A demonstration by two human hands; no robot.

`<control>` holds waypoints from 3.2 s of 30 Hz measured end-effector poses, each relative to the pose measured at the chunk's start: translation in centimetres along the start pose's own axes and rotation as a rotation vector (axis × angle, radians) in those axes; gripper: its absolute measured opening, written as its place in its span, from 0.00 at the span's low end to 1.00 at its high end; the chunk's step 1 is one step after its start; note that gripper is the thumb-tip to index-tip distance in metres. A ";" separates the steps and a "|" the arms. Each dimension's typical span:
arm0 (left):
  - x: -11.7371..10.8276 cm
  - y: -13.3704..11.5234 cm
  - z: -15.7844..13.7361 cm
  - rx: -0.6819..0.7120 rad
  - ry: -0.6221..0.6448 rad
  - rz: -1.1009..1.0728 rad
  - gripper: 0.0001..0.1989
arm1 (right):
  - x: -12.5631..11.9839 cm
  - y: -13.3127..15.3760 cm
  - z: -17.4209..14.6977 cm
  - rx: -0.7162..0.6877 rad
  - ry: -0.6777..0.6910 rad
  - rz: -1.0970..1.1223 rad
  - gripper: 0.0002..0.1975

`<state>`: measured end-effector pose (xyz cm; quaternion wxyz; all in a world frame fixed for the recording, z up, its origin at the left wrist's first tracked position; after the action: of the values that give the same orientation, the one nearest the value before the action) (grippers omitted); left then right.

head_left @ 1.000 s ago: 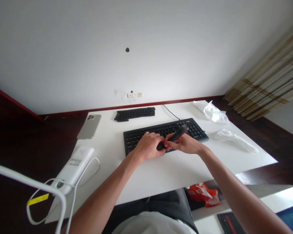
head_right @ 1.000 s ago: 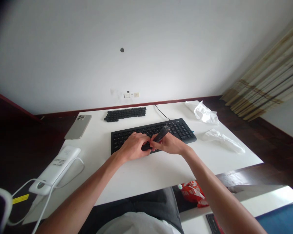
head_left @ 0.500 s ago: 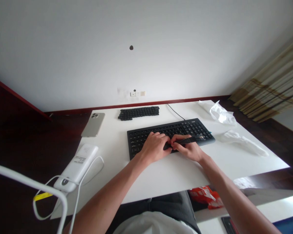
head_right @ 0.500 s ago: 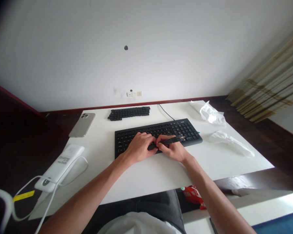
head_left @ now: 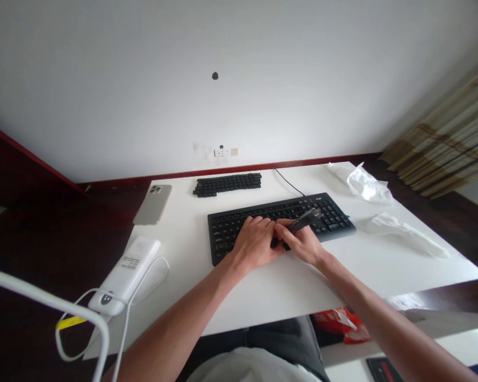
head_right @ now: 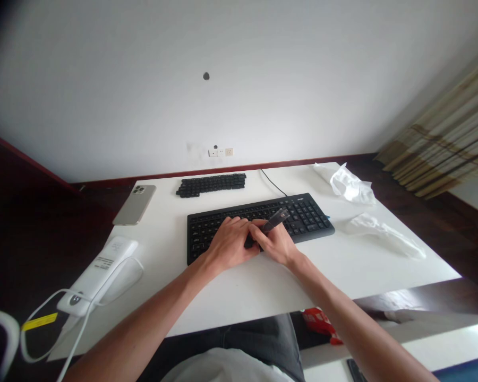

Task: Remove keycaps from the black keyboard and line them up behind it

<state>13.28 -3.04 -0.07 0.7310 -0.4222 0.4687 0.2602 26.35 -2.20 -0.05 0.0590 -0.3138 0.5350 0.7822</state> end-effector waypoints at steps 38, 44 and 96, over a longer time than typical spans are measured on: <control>0.3 -0.2 0.0 0.076 -0.038 0.066 0.09 | -0.3 -0.2 -0.6 0.071 -0.334 0.274 0.21; 0.2 -0.2 0.0 0.070 -0.012 0.051 0.08 | -0.5 0.2 -0.2 0.060 -0.366 0.300 0.21; 0.6 -2.2 0.4 0.085 0.061 0.324 0.06 | -0.9 -1.2 -0.8 0.053 -0.476 0.146 0.19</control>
<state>15.42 -3.81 0.32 0.6822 -0.3177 0.5630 0.3416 27.86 -2.17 -0.68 0.1349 -0.0795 0.5477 0.8219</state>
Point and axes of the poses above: each hand's wrist, its own z-axis towards the middle knuckle, its own x-axis out of the palm, y = z × x, the point moved 5 cm from there along z, towards the middle knuckle, and after that the axes turned 6 degrees about -x, right-handed, at the moved point
